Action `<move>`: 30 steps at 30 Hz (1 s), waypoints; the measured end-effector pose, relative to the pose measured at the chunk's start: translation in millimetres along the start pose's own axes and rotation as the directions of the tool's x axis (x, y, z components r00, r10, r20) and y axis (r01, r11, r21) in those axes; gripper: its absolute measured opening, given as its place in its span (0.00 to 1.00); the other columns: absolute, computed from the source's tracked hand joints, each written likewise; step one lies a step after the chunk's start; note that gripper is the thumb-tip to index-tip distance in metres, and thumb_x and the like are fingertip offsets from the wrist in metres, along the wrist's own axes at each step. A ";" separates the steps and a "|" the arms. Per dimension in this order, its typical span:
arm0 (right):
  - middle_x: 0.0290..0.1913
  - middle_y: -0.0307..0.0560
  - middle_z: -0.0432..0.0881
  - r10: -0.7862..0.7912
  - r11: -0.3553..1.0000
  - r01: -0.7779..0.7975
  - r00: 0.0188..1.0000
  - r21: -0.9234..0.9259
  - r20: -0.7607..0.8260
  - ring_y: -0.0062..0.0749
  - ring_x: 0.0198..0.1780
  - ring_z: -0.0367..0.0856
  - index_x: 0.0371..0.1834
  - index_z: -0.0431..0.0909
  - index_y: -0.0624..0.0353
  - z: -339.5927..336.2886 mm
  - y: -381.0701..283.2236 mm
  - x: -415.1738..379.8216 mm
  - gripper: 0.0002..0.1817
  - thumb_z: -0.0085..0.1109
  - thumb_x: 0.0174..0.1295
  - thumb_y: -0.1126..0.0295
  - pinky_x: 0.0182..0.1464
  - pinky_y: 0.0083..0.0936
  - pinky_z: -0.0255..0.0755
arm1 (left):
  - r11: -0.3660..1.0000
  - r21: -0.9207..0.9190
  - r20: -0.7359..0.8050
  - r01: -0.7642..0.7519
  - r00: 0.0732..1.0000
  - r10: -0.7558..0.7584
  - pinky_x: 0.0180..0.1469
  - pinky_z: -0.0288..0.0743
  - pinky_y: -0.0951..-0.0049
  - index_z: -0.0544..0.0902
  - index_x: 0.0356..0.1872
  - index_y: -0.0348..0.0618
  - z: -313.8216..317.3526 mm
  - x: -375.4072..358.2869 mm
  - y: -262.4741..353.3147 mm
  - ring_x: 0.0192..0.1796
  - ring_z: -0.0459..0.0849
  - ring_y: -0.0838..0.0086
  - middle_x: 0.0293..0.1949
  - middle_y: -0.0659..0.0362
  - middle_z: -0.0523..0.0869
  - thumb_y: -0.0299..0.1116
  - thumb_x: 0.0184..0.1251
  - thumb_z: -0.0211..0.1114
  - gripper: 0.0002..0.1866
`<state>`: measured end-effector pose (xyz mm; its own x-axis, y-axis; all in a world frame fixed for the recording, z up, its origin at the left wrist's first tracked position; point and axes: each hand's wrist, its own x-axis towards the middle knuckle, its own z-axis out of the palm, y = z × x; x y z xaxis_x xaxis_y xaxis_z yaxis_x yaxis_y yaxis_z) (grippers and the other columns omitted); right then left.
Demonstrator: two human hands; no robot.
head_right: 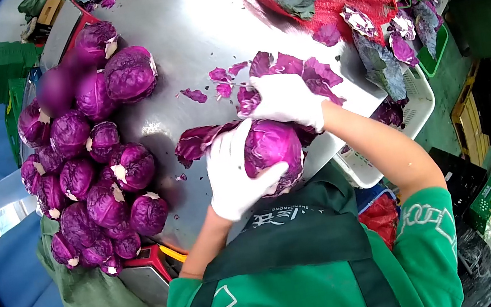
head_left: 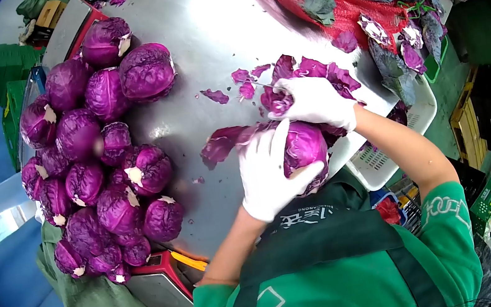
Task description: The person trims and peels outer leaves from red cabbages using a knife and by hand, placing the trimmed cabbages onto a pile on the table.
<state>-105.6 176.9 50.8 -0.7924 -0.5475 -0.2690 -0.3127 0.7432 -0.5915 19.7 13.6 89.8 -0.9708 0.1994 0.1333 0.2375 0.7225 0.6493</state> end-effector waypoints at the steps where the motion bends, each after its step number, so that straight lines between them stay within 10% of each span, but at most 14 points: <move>1: 0.47 0.56 0.85 -0.054 0.997 0.053 0.998 -0.051 -0.026 0.49 0.48 0.85 0.57 0.77 0.62 5.3 -0.7 9.3 0.36 0.69 0.55 0.44 0.53 0.36 0.77 | 0.991 0.117 0.027 -0.062 0.998 0.059 0.61 0.67 0.52 0.78 0.63 0.45 2.0 6.3 -3.1 0.57 0.74 0.53 0.58 0.49 0.77 0.52 0.43 0.80 0.43; 6: 0.39 0.62 0.85 0.120 0.991 -0.118 0.993 -0.070 0.018 0.54 0.44 0.85 0.47 0.78 0.65 25.7 28.0 42.2 0.31 0.64 0.58 0.44 0.49 0.43 0.76 | 0.994 -0.016 -0.063 -0.105 0.993 0.103 0.69 0.62 0.47 0.83 0.55 0.45 12.7 -3.2 -27.8 0.62 0.75 0.50 0.61 0.49 0.78 0.45 0.48 0.78 0.31; 10: 0.40 0.57 0.82 -0.258 0.960 0.170 0.845 -0.222 -0.469 0.55 0.44 0.81 0.55 0.78 0.59 -19.3 7.4 25.9 0.31 0.65 0.59 0.44 0.53 0.44 0.75 | 0.922 -0.339 -0.229 0.185 0.935 -0.271 0.69 0.65 0.61 0.80 0.58 0.39 20.9 -23.0 -45.2 0.61 0.78 0.58 0.59 0.49 0.80 0.33 0.61 0.72 0.23; 12: 0.37 0.50 0.82 -0.139 0.989 0.083 0.803 -0.122 -0.579 0.42 0.39 0.82 0.55 0.78 0.60 -37.5 -18.4 -17.4 0.27 0.66 0.62 0.49 0.46 0.36 0.77 | 0.709 -0.625 -0.217 0.325 0.801 -0.558 0.67 0.68 0.68 0.80 0.57 0.36 27.9 -22.8 -57.3 0.60 0.78 0.65 0.57 0.51 0.80 0.29 0.69 0.66 0.18; 14: 0.35 0.40 0.79 0.221 0.891 -0.011 0.885 0.455 -0.411 0.24 0.35 0.78 0.54 0.78 0.62 8.2 -4.0 -57.0 0.22 0.65 0.68 0.56 0.39 0.24 0.74 | 0.565 -0.742 -0.173 0.362 0.711 -0.682 0.65 0.69 0.69 0.78 0.57 0.35 38.1 -22.6 -67.1 0.58 0.78 0.69 0.55 0.53 0.81 0.31 0.75 0.61 0.15; 16: 0.45 0.54 0.83 0.439 0.751 -0.312 0.895 0.582 -0.086 0.44 0.49 0.82 0.59 0.77 0.64 28.9 -22.9 -96.7 0.22 0.63 0.69 0.59 0.52 0.39 0.74 | 0.346 -0.886 -0.081 0.310 0.630 -0.773 0.51 0.72 0.73 0.73 0.63 0.40 43.5 -16.4 -48.6 0.43 0.78 0.76 0.40 0.59 0.81 0.38 0.79 0.57 0.19; 17: 0.46 0.55 0.84 0.445 0.749 -0.213 0.863 0.627 -0.238 0.46 0.50 0.83 0.62 0.77 0.64 65.6 -18.5 -106.2 0.23 0.61 0.71 0.59 0.55 0.39 0.74 | 0.267 -0.920 -0.033 0.286 0.623 -0.782 0.38 0.74 0.78 0.68 0.66 0.44 40.7 -10.5 -29.5 0.28 0.77 0.82 0.26 0.63 0.81 0.43 0.81 0.55 0.21; 18: 0.49 0.57 0.84 0.447 0.747 -0.154 0.836 0.647 -0.318 0.47 0.51 0.83 0.63 0.77 0.63 76.3 -11.0 -102.8 0.23 0.57 0.73 0.59 0.57 0.38 0.73 | 0.284 -0.894 -0.040 0.347 0.569 -0.821 0.52 0.75 0.73 0.68 0.67 0.43 42.4 -2.8 -14.7 0.41 0.82 0.75 0.38 0.57 0.83 0.43 0.80 0.55 0.22; 21: 0.56 0.60 0.84 0.434 0.739 -0.047 0.796 0.672 -0.422 0.49 0.53 0.85 0.64 0.77 0.61 89.3 15.3 -91.8 0.23 0.48 0.77 0.57 0.60 0.35 0.74 | 0.670 -0.585 -0.234 0.456 0.697 -0.678 0.77 0.50 0.64 0.65 0.69 0.38 53.3 -4.8 -5.3 0.71 0.61 0.61 0.65 0.50 0.66 0.40 0.76 0.60 0.27; 24: 0.56 0.60 0.84 0.380 0.878 -0.242 0.877 0.413 -0.294 0.48 0.52 0.86 0.64 0.78 0.58 37.1 23.5 -99.5 0.24 0.49 0.76 0.54 0.58 0.34 0.75 | 0.878 -0.189 -0.175 0.440 0.864 -0.471 0.72 0.58 0.59 0.63 0.66 0.34 45.5 -13.5 -25.5 0.68 0.65 0.58 0.60 0.47 0.68 0.38 0.60 0.77 0.39; 25: 0.55 0.60 0.84 0.322 0.900 -0.176 0.885 0.398 -0.337 0.49 0.52 0.85 0.66 0.77 0.58 29.1 25.2 -97.8 0.24 0.49 0.76 0.54 0.58 0.35 0.75 | 0.979 0.052 -0.223 0.195 0.958 -0.179 0.70 0.61 0.59 0.64 0.65 0.33 29.0 -5.1 -19.9 0.65 0.67 0.58 0.59 0.46 0.68 0.36 0.56 0.79 0.41; 28: 0.50 0.59 0.86 0.248 0.931 -0.068 0.840 0.360 -0.482 0.51 0.51 0.85 0.69 0.73 0.59 27.6 28.2 -93.2 0.27 0.50 0.76 0.53 0.57 0.38 0.75 | 0.964 -0.252 -0.110 -0.089 0.992 0.063 0.69 0.65 0.54 0.71 0.64 0.34 24.4 30.5 -30.6 0.65 0.73 0.50 0.62 0.44 0.73 0.43 0.55 0.79 0.40; 30: 0.41 0.60 0.86 0.165 0.964 0.023 0.727 0.263 -0.667 0.53 0.46 0.84 0.72 0.69 0.59 33.0 24.5 -98.5 0.27 0.48 0.76 0.55 0.52 0.40 0.74 | 0.981 -0.120 -0.093 -0.152 0.986 0.141 0.71 0.64 0.55 0.72 0.65 0.35 26.8 34.1 -39.7 0.68 0.72 0.50 0.65 0.43 0.74 0.42 0.56 0.78 0.38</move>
<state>-18.0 236.3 37.7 -0.9768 -0.0190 0.2135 -0.1815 0.6032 -0.7767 -21.9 9.4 48.6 -0.9264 0.2370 0.2928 0.3766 0.5991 0.7066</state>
